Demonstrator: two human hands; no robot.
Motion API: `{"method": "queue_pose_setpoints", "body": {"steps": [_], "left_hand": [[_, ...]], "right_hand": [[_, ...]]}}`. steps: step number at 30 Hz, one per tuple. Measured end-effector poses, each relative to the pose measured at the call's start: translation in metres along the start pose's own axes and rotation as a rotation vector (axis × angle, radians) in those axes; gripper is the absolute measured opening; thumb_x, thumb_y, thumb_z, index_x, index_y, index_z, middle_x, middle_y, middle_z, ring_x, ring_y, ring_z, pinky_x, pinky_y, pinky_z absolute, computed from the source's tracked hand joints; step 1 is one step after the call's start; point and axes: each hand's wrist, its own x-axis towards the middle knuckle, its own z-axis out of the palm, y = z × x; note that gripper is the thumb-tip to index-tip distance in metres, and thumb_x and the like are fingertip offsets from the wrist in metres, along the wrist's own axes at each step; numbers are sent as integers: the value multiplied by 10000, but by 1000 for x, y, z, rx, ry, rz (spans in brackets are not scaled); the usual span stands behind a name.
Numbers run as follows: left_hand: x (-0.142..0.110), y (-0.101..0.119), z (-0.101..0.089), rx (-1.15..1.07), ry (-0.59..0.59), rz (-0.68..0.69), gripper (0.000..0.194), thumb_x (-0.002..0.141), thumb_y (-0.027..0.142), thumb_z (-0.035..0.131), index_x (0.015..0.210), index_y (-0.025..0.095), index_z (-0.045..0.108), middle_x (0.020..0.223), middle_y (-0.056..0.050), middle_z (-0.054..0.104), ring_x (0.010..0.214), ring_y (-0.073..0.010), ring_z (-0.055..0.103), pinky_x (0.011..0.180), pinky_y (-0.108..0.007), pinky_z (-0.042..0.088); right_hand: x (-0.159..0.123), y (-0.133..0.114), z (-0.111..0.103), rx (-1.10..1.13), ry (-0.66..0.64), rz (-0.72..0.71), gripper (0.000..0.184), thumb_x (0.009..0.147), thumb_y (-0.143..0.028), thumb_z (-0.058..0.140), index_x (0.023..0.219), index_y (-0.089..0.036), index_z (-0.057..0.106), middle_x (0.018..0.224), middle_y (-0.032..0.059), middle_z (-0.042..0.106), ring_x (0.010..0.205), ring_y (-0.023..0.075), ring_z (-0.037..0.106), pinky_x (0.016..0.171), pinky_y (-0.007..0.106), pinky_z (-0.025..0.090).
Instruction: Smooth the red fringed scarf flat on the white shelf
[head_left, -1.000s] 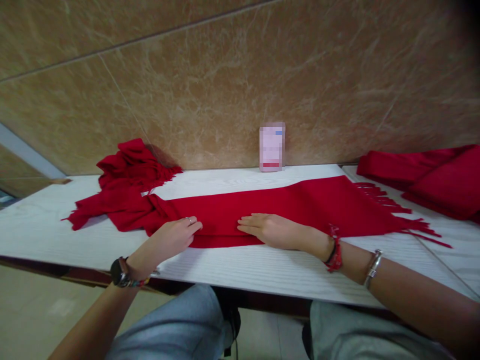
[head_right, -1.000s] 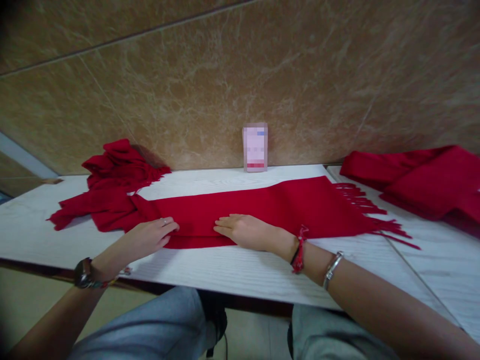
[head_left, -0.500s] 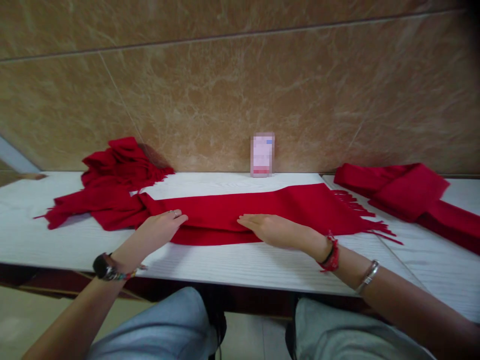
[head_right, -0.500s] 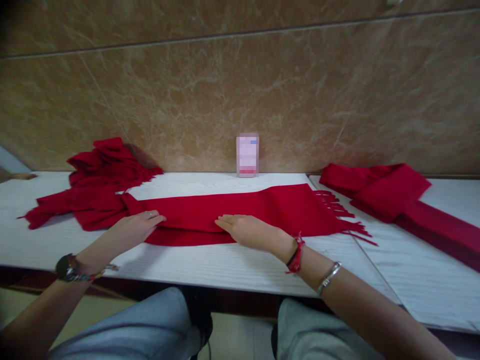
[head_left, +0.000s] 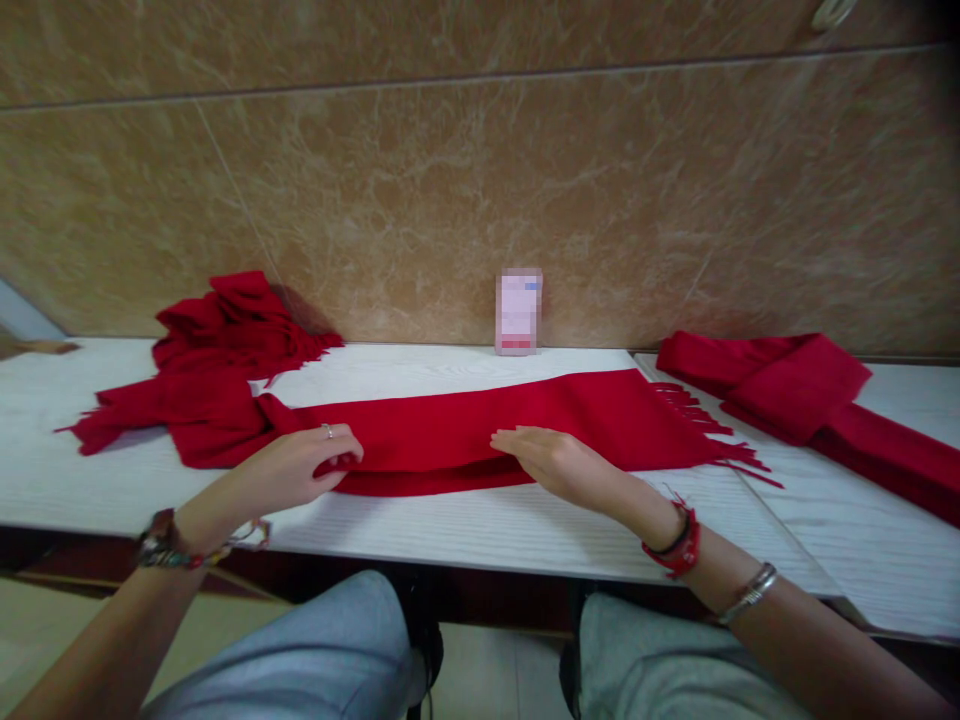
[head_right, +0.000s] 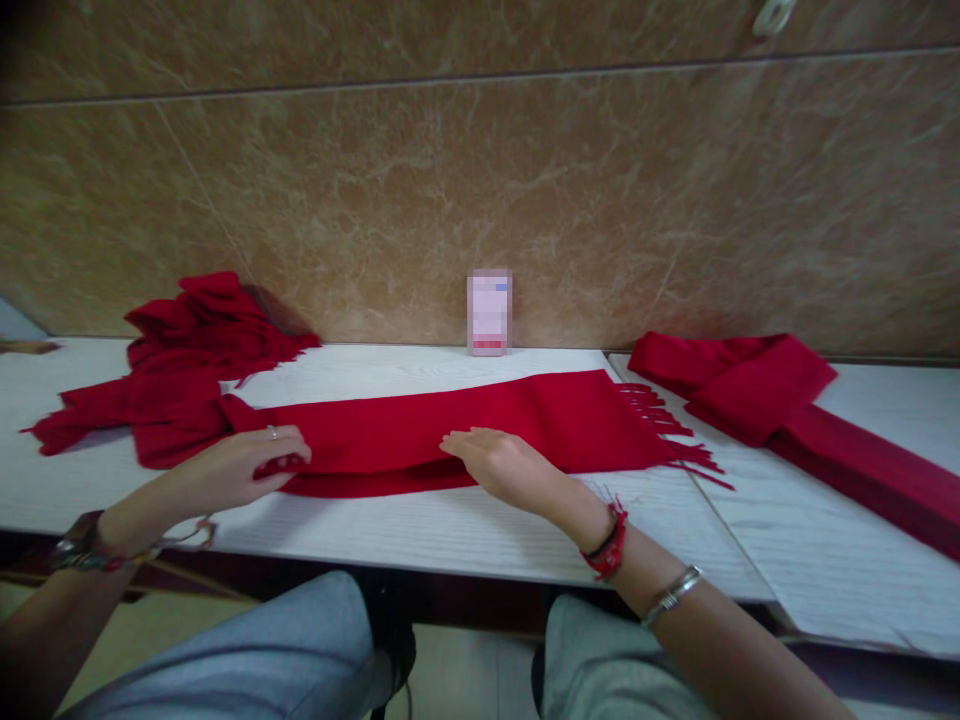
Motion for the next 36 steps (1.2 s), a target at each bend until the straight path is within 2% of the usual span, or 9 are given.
{"method": "queue_pose_setpoints", "body": {"steps": [4,11,15,18,22,25,30,33,36], "left_hand": [[2,7,4,-82,-171,28,163,775,133,433,808,198,579,790,7,583,738,-121,546,681,-197,399],[4,10,5,-117,-165,49,141,814,194,446,824,197,587,808,1,574,749,-128,546,699,-209,408],[17,24,16,-123,-5,47,296,891,367,392,1031,193,587,1048,-57,568,961,-169,537,880,-276,400],[33,42,32,-53,138,-4,411,919,403,319,1222,186,493,1317,-103,424,1213,-226,378,1016,-374,292],[49,57,48,-22,12,-125,521,905,475,315,1378,261,279,1465,-85,203,1336,-295,142,1035,-521,185],[54,56,53,-55,-113,-182,562,887,527,311,1397,316,202,1483,-61,139,1344,-321,68,1017,-575,142],[56,49,49,-72,-178,-209,578,876,557,299,1397,336,183,1487,-52,109,1349,-300,39,1031,-553,112],[64,55,43,-54,-137,-231,537,900,525,251,1389,305,241,1481,-64,148,1351,-279,61,1046,-516,119],[82,63,39,-75,-28,-288,546,909,526,181,1394,283,238,1484,-76,125,1349,-288,73,1042,-519,145]], "right_hand": [[-3,3,1,133,-189,-73,338,868,-95,398,1151,-128,580,1198,85,584,1153,177,493,1007,332,383],[-4,2,3,179,-225,-60,345,889,-150,397,1196,-164,553,1278,82,520,1231,174,402,1066,371,277],[-3,-2,4,157,-250,-61,406,921,-288,373,1315,-199,415,1369,73,417,1307,189,265,1087,443,167],[-2,-4,6,102,-301,-6,453,929,-382,325,1356,-229,341,1430,69,309,1334,226,180,1072,507,124],[-2,-4,7,49,-352,25,466,938,-412,259,1372,-247,300,1445,54,274,1338,230,161,1066,518,120],[-2,-2,7,16,-326,53,464,941,-410,241,1379,-265,278,1454,47,250,1341,228,143,1060,525,132],[-4,2,7,-65,-279,173,475,934,-425,239,1383,-274,264,1453,53,253,1339,269,138,1027,591,151],[-3,9,-1,-83,-288,205,494,931,-448,203,1390,-269,247,1450,57,262,1334,265,163,1017,586,196],[-3,32,-17,-211,-191,303,519,923,-462,206,1398,-255,233,1462,62,232,1342,271,125,1019,590,179]]}}
